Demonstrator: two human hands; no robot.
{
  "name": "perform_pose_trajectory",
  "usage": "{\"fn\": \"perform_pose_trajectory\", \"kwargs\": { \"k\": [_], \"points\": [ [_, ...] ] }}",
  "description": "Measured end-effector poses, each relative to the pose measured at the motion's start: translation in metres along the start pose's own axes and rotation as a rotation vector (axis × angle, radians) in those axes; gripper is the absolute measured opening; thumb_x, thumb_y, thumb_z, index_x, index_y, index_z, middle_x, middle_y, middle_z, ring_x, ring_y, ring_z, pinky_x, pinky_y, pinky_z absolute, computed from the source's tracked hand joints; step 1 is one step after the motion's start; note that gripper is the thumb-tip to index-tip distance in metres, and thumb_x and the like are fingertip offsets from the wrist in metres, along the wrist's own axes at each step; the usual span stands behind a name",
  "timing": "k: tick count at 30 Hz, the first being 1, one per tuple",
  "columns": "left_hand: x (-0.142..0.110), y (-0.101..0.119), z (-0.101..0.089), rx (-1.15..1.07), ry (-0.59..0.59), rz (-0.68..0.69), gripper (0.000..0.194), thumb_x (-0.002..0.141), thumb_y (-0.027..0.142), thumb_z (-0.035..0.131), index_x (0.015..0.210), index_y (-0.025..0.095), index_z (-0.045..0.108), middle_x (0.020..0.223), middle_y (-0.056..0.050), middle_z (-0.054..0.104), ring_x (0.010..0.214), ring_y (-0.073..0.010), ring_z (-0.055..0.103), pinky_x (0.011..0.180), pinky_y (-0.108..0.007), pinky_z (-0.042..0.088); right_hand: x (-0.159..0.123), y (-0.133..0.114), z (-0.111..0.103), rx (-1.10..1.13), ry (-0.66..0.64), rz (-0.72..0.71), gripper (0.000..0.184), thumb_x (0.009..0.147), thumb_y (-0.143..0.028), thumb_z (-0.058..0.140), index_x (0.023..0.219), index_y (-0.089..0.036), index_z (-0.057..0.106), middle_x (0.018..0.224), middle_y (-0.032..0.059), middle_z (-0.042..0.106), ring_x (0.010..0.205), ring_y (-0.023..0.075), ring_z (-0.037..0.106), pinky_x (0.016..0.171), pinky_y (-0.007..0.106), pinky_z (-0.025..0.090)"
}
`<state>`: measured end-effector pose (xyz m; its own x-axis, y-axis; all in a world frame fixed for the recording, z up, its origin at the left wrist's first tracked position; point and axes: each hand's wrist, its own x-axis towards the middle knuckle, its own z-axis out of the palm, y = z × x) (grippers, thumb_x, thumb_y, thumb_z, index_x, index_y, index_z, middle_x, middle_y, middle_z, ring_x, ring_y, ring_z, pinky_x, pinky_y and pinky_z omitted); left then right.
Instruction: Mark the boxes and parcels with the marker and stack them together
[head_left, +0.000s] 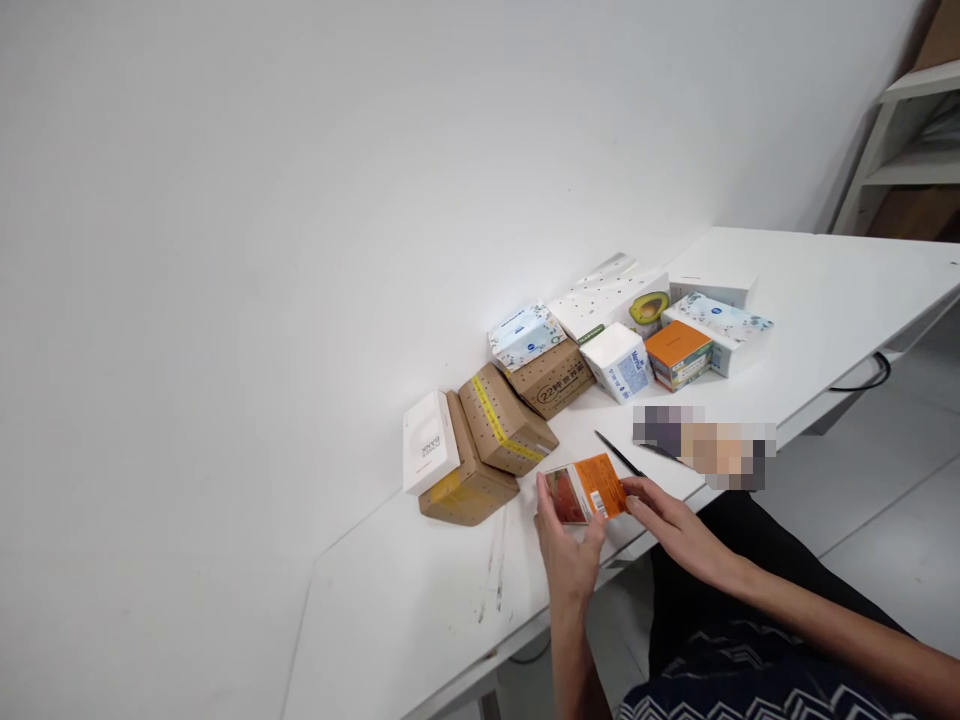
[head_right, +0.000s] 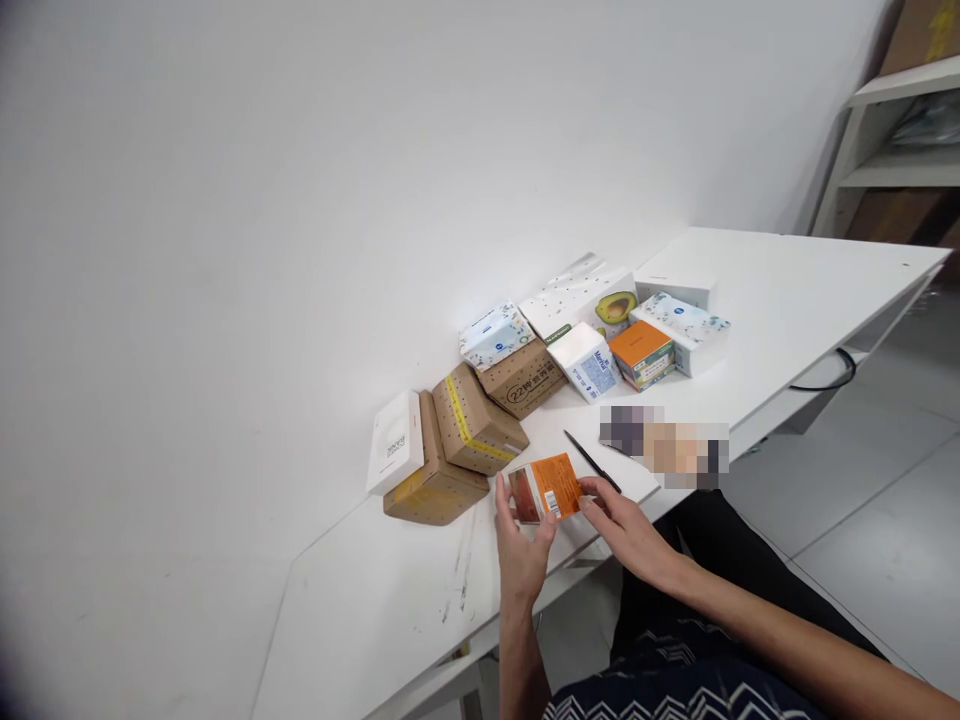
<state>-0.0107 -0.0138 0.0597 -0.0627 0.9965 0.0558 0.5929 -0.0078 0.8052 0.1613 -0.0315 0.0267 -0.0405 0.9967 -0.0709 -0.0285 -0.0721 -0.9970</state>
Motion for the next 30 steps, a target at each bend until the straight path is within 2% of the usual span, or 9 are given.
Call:
{"fn": "perform_pose_trajectory", "kwargs": {
  "k": [5, 9, 12, 15, 17, 22, 26, 28, 30],
  "points": [
    [0.008, 0.000, -0.009, 0.170, -0.075, 0.208, 0.091, 0.063, 0.022, 0.069, 0.146, 0.023, 0.031, 0.142, -0.011, 0.046, 0.132, -0.0334, 0.037, 0.111, -0.052, 0.027, -0.002, 0.022, -0.003, -0.017, -0.109, 0.072, 0.041, 0.088, -0.055, 0.044, 0.103, -0.022, 0.064, 0.093, 0.0041, 0.070, 0.086, 0.0231, 0.064, 0.079, 0.038, 0.053],
    [0.010, -0.007, -0.010, 0.191, -0.170, 0.278, 0.090, 0.061, 0.016, 0.067, 0.144, 0.024, 0.034, 0.147, -0.009, 0.040, 0.138, -0.0330, 0.030, 0.115, -0.053, 0.021, 0.005, 0.022, -0.019, -0.288, -0.063, 0.008, 0.036, 0.088, -0.048, 0.043, 0.097, -0.022, 0.066, 0.076, 0.0033, 0.067, 0.070, 0.0217, 0.063, 0.067, 0.035, 0.052],
    [0.009, -0.013, -0.015, 0.154, -0.212, 0.246, 0.094, 0.063, 0.017, 0.068, 0.146, 0.025, 0.026, 0.152, -0.009, 0.030, 0.143, -0.0305, 0.019, 0.116, -0.050, 0.019, 0.016, 0.014, -0.027, -0.642, 0.010, -0.094, 0.033, 0.091, -0.035, 0.039, 0.103, -0.019, 0.064, 0.091, 0.0093, 0.066, 0.074, 0.0223, 0.064, 0.070, 0.035, 0.050],
    [0.005, -0.019, -0.023, 0.113, -0.217, 0.134, 0.106, 0.062, 0.026, 0.077, 0.149, 0.025, 0.016, 0.156, -0.011, 0.020, 0.145, -0.0313, 0.012, 0.117, -0.051, 0.017, 0.032, 0.006, -0.023, -0.964, -0.002, -0.055, 0.028, 0.090, -0.023, 0.041, 0.108, -0.015, 0.062, 0.102, 0.0154, 0.061, 0.084, 0.0265, 0.065, 0.069, 0.035, 0.049],
    [0.002, -0.022, -0.026, 0.098, -0.227, 0.067, 0.115, 0.059, 0.033, 0.082, 0.150, 0.026, 0.012, 0.156, -0.013, 0.018, 0.146, -0.0324, 0.011, 0.116, -0.051, 0.018, 0.042, 0.004, -0.017, -1.043, -0.003, -0.010, 0.028, 0.087, -0.016, 0.044, 0.109, -0.013, 0.061, 0.103, 0.0190, 0.059, 0.090, 0.0307, 0.064, 0.067, 0.035, 0.048],
    [-0.001, -0.022, -0.015, 0.049, -0.246, 0.010, 0.120, 0.055, 0.036, 0.085, 0.150, 0.024, 0.012, 0.154, -0.015, 0.019, 0.144, -0.0331, 0.016, 0.116, -0.046, 0.022, 0.056, 0.011, -0.013, -0.970, -0.002, 0.017, 0.042, 0.081, -0.001, 0.039, 0.116, -0.013, 0.060, 0.099, 0.0200, 0.062, 0.085, 0.0273, 0.064, 0.067, 0.033, 0.047],
    [0.003, -0.018, -0.003, -0.038, -0.224, 0.108, 0.103, 0.067, 0.025, 0.074, 0.149, 0.023, 0.011, 0.147, -0.015, 0.029, 0.137, -0.0285, 0.034, 0.111, -0.042, 0.033, 0.052, 0.009, -0.030, -0.813, -0.068, -0.015, 0.042, 0.084, -0.012, 0.040, 0.121, -0.015, 0.060, 0.087, 0.0108, 0.065, 0.075, 0.0200, 0.064, 0.068, 0.030, 0.048],
    [0.005, -0.016, 0.000, -0.015, -0.199, 0.182, 0.099, 0.068, 0.020, 0.071, 0.148, 0.024, 0.013, 0.145, -0.014, 0.030, 0.136, -0.0280, 0.035, 0.111, -0.044, 0.034, 0.045, 0.001, -0.042, -0.557, -0.076, 0.019, 0.040, 0.087, -0.020, 0.037, 0.118, -0.015, 0.062, 0.076, 0.0055, 0.064, 0.066, 0.0173, 0.061, 0.062, 0.028, 0.048],
    [0.007, -0.015, 0.001, 0.038, -0.181, 0.253, 0.099, 0.066, 0.016, 0.071, 0.147, 0.026, 0.015, 0.146, -0.013, 0.029, 0.138, -0.0292, 0.031, 0.113, -0.047, 0.031, 0.037, -0.009, -0.055, -0.123, -0.036, 0.089, 0.037, 0.086, -0.029, 0.040, 0.110, -0.015, 0.065, 0.071, 0.0036, 0.063, 0.059, 0.0154, 0.057, 0.056, 0.028, 0.047]
  ]
}}
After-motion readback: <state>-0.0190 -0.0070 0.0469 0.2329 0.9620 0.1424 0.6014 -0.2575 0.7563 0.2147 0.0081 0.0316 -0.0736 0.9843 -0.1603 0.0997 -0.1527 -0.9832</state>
